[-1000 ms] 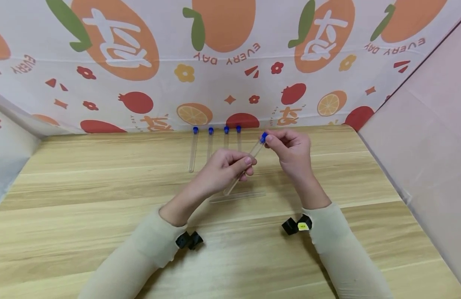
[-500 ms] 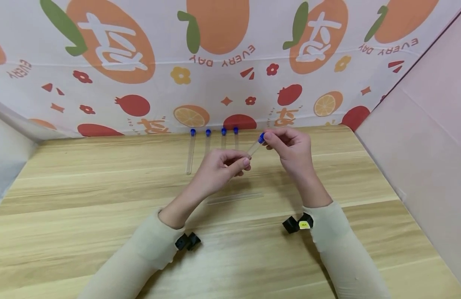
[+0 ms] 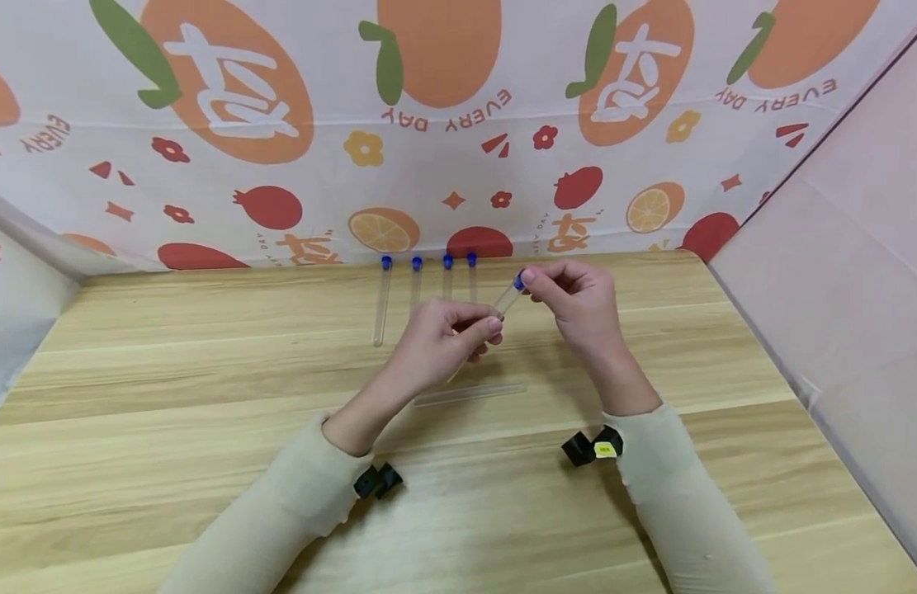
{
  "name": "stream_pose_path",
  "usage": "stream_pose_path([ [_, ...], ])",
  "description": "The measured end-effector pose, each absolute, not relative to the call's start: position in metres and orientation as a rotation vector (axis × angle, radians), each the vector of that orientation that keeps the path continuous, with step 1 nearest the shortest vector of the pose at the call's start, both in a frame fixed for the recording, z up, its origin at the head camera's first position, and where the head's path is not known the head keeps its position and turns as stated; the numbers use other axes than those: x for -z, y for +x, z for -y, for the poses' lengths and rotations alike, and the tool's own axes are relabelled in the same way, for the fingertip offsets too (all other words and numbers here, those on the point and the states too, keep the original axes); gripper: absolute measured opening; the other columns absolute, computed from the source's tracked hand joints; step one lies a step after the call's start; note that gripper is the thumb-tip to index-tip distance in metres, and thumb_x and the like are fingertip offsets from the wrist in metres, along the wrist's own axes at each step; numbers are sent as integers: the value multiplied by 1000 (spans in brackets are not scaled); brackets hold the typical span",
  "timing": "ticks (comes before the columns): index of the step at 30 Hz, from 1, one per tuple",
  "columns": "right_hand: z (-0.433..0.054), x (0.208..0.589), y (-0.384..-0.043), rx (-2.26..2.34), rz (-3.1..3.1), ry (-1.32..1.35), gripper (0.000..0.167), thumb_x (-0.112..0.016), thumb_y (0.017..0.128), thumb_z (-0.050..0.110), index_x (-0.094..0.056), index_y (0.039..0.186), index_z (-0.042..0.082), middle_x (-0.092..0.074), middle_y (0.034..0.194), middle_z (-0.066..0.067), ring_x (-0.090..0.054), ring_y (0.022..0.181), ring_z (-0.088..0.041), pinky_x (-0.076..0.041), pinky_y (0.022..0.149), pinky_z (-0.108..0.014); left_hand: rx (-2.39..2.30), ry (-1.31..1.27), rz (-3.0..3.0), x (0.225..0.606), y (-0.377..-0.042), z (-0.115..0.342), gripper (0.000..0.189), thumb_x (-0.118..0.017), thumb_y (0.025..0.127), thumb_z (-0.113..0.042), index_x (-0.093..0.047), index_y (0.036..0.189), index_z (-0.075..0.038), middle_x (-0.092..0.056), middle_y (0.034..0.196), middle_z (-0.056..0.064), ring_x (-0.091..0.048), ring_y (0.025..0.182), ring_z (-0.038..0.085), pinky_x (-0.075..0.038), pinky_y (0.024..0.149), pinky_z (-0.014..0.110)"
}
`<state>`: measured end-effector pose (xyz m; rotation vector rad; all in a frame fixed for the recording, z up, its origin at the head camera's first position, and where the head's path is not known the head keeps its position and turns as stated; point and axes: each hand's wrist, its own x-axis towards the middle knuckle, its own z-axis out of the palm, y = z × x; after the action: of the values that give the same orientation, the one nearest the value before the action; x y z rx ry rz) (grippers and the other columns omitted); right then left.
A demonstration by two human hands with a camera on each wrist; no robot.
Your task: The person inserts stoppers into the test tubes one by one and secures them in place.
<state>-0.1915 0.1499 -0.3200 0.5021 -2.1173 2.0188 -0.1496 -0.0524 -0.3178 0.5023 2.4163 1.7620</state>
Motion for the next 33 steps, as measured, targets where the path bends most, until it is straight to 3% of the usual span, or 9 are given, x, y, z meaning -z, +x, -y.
stream_pose_path([
  [6, -155, 315, -192, -1920, 2183, 490, 17, -75, 91, 20, -76, 94, 3, -73, 84, 2, -63, 76, -21, -56, 69, -24, -1752, 493, -2417, 318, -150, 54, 17, -63, 99, -17, -76, 101, -7, -74, 83, 6, -67, 66, 19, -60, 63, 47],
  [13, -154, 317, -192, -1910, 2202, 487, 21, -73, 92, 20, -76, 93, -1, -73, 79, 3, -64, 73, -17, -55, 68, -24, -1742, 496, -2407, 319, -150, 54, 17, -63, 100, -17, -76, 100, -6, -73, 83, 6, -67, 67, 20, -60, 62, 42],
  [22, -152, 317, -192, -1987, 2206, 478, 25, -69, 96, 26, -76, 100, 2, -75, 87, -1, -69, 81, -19, -57, 73, -27, -1760, 525, -2380, 320, -154, 55, 20, -59, 101, -18, -75, 101, -5, -73, 83, 6, -67, 68, 21, -60, 63, 43],
  [28, -152, 318, -192, -2086, 2179, 477, 28, -66, 97, 27, -74, 107, 1, -75, 90, -5, -71, 81, -20, -59, 71, -27, -1749, 501, -2316, 321, -156, 55, 21, -57, 102, -16, -73, 108, -4, -74, 89, 7, -69, 75, 22, -59, 74, 51],
  [33, -151, 322, -193, -2147, 2151, 493, 32, -64, 99, 25, -70, 115, -2, -74, 96, -8, -73, 82, -19, -60, 71, -28, -1788, 400, -2191, 325, -159, 58, 27, -54, 102, -13, -65, 123, 0, -74, 103, 11, -69, 92, 32, -57, 85, 51],
])
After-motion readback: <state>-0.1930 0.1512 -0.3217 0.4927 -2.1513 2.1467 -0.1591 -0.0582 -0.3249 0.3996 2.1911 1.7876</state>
